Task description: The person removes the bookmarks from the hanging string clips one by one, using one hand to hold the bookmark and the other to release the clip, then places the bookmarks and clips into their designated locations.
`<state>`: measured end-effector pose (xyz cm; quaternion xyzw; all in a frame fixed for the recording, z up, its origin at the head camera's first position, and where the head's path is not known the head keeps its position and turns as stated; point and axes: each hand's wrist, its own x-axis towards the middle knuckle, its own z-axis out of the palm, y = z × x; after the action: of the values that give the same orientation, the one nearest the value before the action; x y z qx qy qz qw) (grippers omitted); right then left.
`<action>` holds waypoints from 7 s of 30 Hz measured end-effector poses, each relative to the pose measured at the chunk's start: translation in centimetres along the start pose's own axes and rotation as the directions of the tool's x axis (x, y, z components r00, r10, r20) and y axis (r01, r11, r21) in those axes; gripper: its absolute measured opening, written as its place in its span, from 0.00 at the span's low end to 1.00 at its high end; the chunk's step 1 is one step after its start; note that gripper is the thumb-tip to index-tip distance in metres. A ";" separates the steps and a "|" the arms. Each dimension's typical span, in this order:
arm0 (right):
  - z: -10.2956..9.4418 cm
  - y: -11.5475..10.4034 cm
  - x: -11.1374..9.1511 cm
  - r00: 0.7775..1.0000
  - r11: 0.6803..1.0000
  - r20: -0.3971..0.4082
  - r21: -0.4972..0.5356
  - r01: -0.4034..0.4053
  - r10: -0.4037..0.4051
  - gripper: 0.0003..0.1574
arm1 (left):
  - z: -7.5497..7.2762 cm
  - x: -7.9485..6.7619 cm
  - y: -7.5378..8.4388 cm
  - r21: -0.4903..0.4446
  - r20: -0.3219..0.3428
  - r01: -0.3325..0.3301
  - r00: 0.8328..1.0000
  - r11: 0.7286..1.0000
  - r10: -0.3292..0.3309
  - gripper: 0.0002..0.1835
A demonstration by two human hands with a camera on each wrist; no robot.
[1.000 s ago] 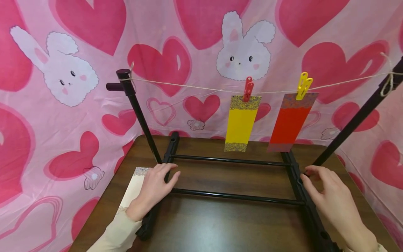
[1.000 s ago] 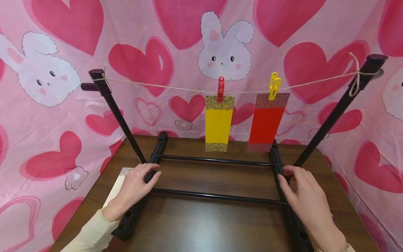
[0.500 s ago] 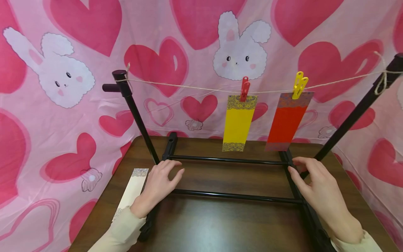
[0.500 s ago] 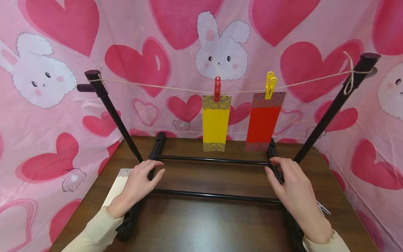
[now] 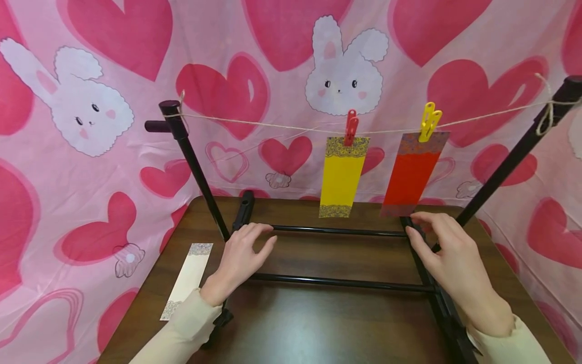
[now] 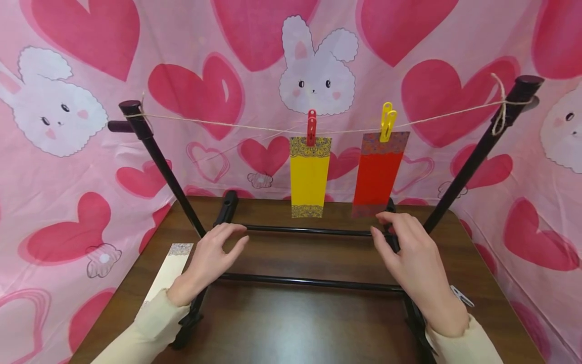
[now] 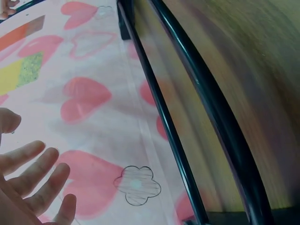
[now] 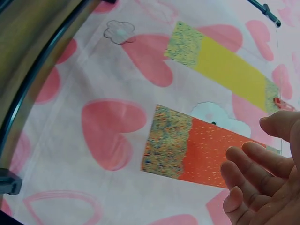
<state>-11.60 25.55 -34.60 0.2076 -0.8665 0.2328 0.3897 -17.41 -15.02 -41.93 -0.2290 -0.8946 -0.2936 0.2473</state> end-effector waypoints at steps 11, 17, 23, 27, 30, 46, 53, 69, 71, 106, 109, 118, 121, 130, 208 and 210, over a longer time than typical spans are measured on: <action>-0.8 -1.1 1.9 1.000 0.999 0.009 0.030 -0.011 0.010 0.20 | 0.9 1.5 0.8 -0.076 -0.040 -0.031 0.999 0.997 0.028 0.13; -1.1 -1.5 2.8 1.000 0.999 0.025 0.042 -0.010 0.009 0.19 | 1.2 2.2 1.5 -0.088 -0.048 -0.043 0.998 0.995 0.039 0.12; -1.3 -2.0 4.0 0.999 0.998 0.007 0.044 0.034 -0.034 0.34 | 1.5 2.9 2.5 -0.130 -0.079 -0.073 0.995 0.989 0.063 0.13; -1.5 -2.5 4.8 0.999 0.999 0.002 0.038 0.038 -0.038 0.22 | 1.8 3.5 3.2 -0.183 -0.087 -0.065 0.995 0.981 0.049 0.13; -1.7 -3.1 5.5 0.999 0.999 0.016 0.027 0.031 -0.032 0.27 | 2.0 3.9 3.7 -0.226 -0.086 -0.052 0.996 0.973 0.033 0.13; -1.7 -5.4 9.1 0.997 0.996 -0.001 0.050 0.080 -0.080 0.25 | 2.7 7.1 5.2 -0.444 -0.090 -0.015 0.995 0.896 -0.028 0.13; -1.5 -6.4 10.9 0.998 0.996 0.003 0.070 0.062 -0.062 0.25 | 3.3 8.4 5.9 -0.506 -0.091 -0.005 0.995 0.863 -0.047 0.14; -0.2 -7.7 14.7 0.999 0.996 -0.004 0.084 0.035 -0.035 0.26 | 3.8 9.8 7.0 -0.579 -0.055 0.010 0.997 0.815 -0.051 0.12; 0.0 -7.7 15.0 1.000 0.995 -0.002 0.094 0.022 -0.022 0.26 | 3.8 10.0 7.1 -0.581 -0.058 0.010 0.997 0.814 -0.053 0.12; 1.2 -7.7 18.1 0.977 0.934 0.139 0.299 -0.197 0.162 0.24 | 3.9 10.8 7.6 -0.613 -0.044 0.036 0.996 0.789 -0.080 0.09; 1.0 -7.9 18.2 0.974 0.927 0.147 0.309 -0.211 0.173 0.22 | 3.9 10.8 7.4 -0.618 -0.048 0.032 0.996 0.785 -0.078 0.08; 0.9 -8.0 18.1 0.983 0.942 0.118 0.290 -0.168 0.139 0.17 | 3.6 10.6 7.4 -0.632 -0.041 0.032 0.996 0.774 -0.075 0.09; 1.0 -7.9 18.2 0.988 0.945 0.098 0.292 -0.146 0.122 0.16 | 3.5 10.6 7.4 -0.630 -0.046 0.024 0.997 0.776 -0.068 0.09; 1.2 -8.0 18.1 0.997 0.949 0.029 0.305 -0.081 0.076 0.14 | 3.4 10.7 7.6 -0.627 -0.058 0.008 0.997 0.779 -0.057 0.08; -0.5 -6.7 14.3 0.974 0.965 -0.217 0.240 0.110 -0.057 0.29 | 2.9 8.0 7.0 -0.647 -0.016 0.085 0.992 0.757 -0.126 0.08; -0.7 -6.7 14.1 0.977 0.965 -0.210 0.244 0.097 -0.045 0.31 | 2.8 7.9 7.0 -0.647 -0.010 0.090 0.992 0.757 -0.127 0.08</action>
<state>-16.12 18.04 -21.67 0.2619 -0.7774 0.3471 0.4545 -20.52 -6.05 -36.42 -0.2398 -0.7440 -0.6029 0.1597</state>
